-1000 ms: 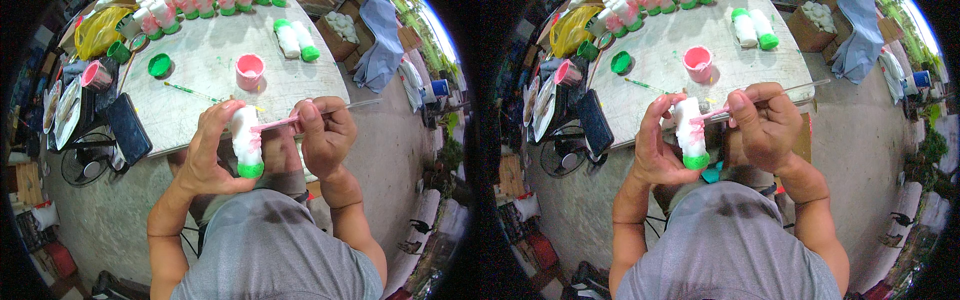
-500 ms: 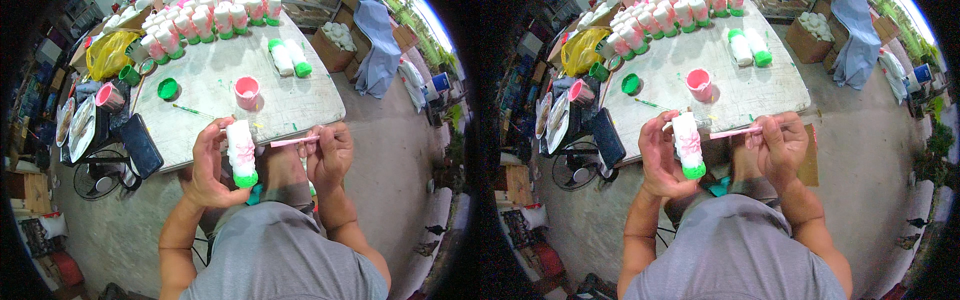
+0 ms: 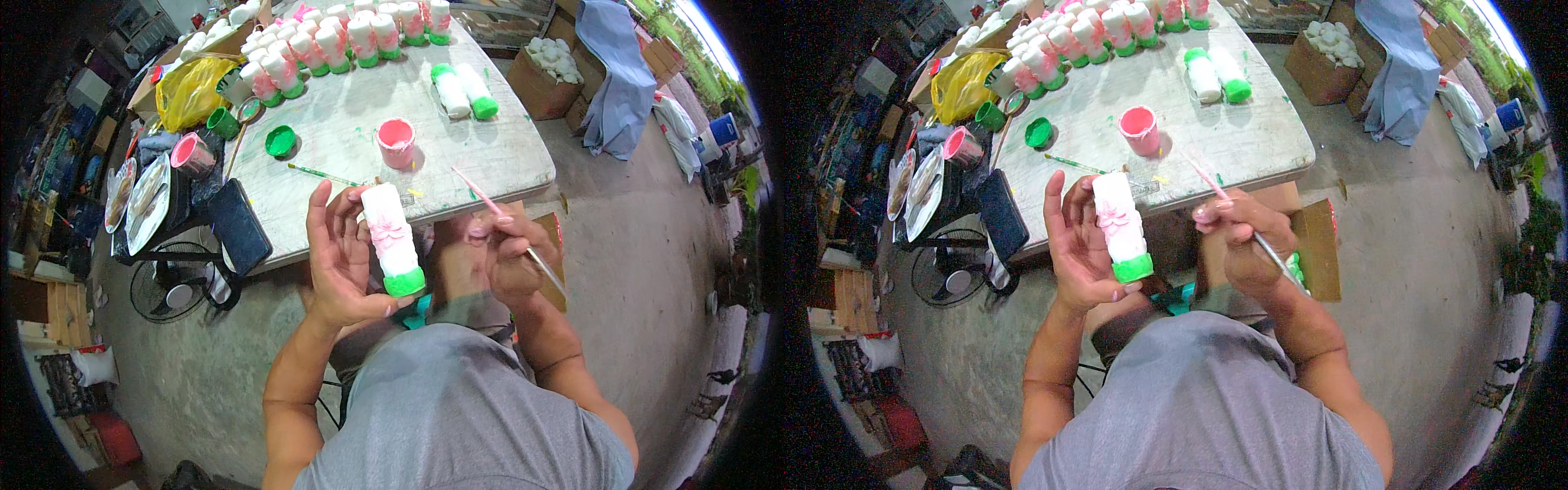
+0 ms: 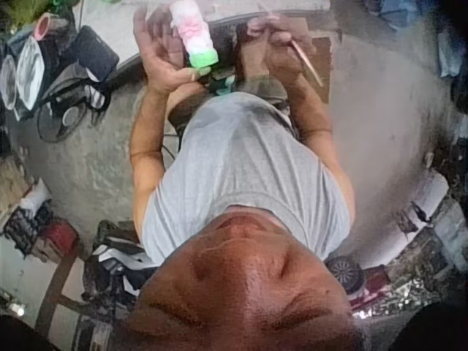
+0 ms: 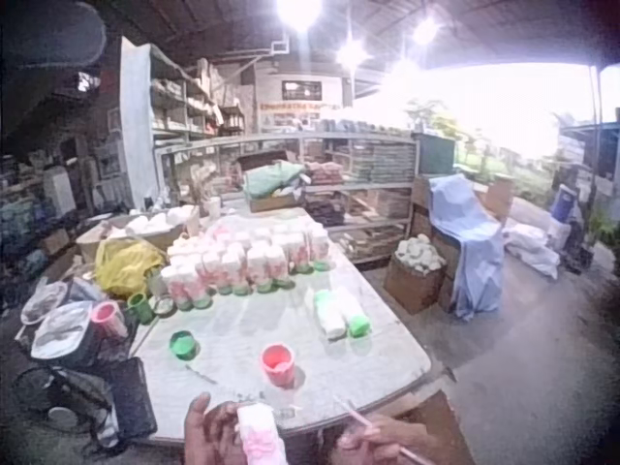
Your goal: The person paints pink decorative patterns onto small white cylindrical objects using a fine brush. They repeatedly dip the brush into a pink paint container and apply the paint to the object's surface, rotating it to cover different areas.
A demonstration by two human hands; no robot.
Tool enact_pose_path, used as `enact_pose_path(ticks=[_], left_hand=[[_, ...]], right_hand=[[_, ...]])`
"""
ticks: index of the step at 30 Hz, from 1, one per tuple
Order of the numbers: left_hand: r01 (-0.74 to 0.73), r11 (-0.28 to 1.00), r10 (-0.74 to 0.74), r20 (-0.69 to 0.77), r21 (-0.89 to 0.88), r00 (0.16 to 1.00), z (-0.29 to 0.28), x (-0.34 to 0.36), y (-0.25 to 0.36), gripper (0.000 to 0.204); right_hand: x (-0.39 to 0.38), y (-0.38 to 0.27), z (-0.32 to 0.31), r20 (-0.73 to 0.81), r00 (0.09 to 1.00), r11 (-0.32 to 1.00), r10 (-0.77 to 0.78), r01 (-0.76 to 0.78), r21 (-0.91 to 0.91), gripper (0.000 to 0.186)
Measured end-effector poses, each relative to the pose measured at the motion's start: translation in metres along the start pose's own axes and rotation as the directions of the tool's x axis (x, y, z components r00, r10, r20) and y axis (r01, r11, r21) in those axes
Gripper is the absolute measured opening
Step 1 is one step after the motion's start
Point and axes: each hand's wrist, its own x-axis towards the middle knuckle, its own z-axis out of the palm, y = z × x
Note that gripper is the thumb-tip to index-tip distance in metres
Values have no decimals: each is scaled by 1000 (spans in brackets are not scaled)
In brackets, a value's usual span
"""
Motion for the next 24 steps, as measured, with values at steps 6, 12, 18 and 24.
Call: enact_pose_path(ticks=[6, 12, 18, 24], left_hand=[[-49, 993, 56, 65, -108, 996, 13, -2, 12, 159], [193, 956, -182, 68, -221, 981, 17, -4, 18, 157], [-61, 991, 26, 283, 116, 959, -5, -1, 10, 147], [-243, 821, 40, 372, 517, 928, -16, 6, 20, 139]], right_hand=[[-7, 15, 28, 243, 969, 988, 37, -71, 134, 106], [3, 16, 31, 314, 948, 992, 45, -80, 97, 117], [21, -2, 23, 437, 886, 988, 153, -147, -47, 110], [53, -19, 19, 629, 765, 907, 137, 158, -390, 105]])
